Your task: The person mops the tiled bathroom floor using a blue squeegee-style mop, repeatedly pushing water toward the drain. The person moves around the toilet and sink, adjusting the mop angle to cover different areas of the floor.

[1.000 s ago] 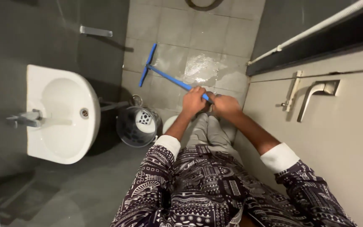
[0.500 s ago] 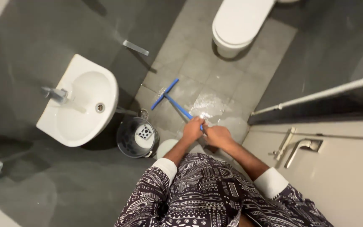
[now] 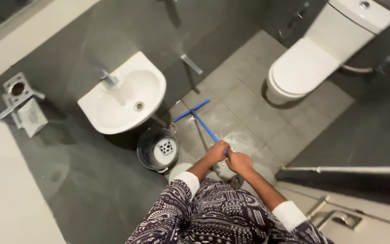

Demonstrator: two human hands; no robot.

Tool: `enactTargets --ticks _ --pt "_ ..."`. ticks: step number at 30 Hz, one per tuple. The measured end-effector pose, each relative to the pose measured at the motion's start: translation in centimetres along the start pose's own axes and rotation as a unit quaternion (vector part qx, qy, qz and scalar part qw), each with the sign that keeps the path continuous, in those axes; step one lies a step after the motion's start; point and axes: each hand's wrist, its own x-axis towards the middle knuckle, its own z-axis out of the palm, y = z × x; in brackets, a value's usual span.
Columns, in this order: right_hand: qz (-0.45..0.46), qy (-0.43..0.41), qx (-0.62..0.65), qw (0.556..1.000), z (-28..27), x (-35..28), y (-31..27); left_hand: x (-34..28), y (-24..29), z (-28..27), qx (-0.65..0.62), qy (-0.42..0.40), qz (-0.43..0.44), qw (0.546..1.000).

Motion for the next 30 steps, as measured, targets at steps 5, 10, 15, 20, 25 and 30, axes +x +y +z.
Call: enactTargets --ticks 5,10,15,20,25,30 --pt "0.011 -0.015 -0.015 1.0 -3.0 -1.3 -0.7 -3.4 4.8 -3.9 -0.048 0.051 0.037 0.997" --pt "0.02 -0.012 -0.028 0.999 -3.7 -0.9 -1.9 -2.3 2.6 -2.4 -0.076 0.077 0.033 0.994" --pt "-0.004 0.034 -0.037 0.999 -2.3 0.2 -2.2 1.1 -3.4 2.5 -0.04 0.061 0.063 0.995" --pt "0.001 0.03 -0.042 0.999 1.1 3.2 -0.4 0.8 -3.3 1.0 -0.032 0.07 0.094 0.993" --pt "0.065 0.012 -0.014 0.998 -7.4 -1.4 -2.6 3.6 -1.9 2.6 -0.089 0.113 0.107 0.984" --pt "0.04 0.019 -0.054 0.998 -7.1 0.9 -2.0 4.8 -3.2 3.4 -0.124 0.15 0.099 0.976"
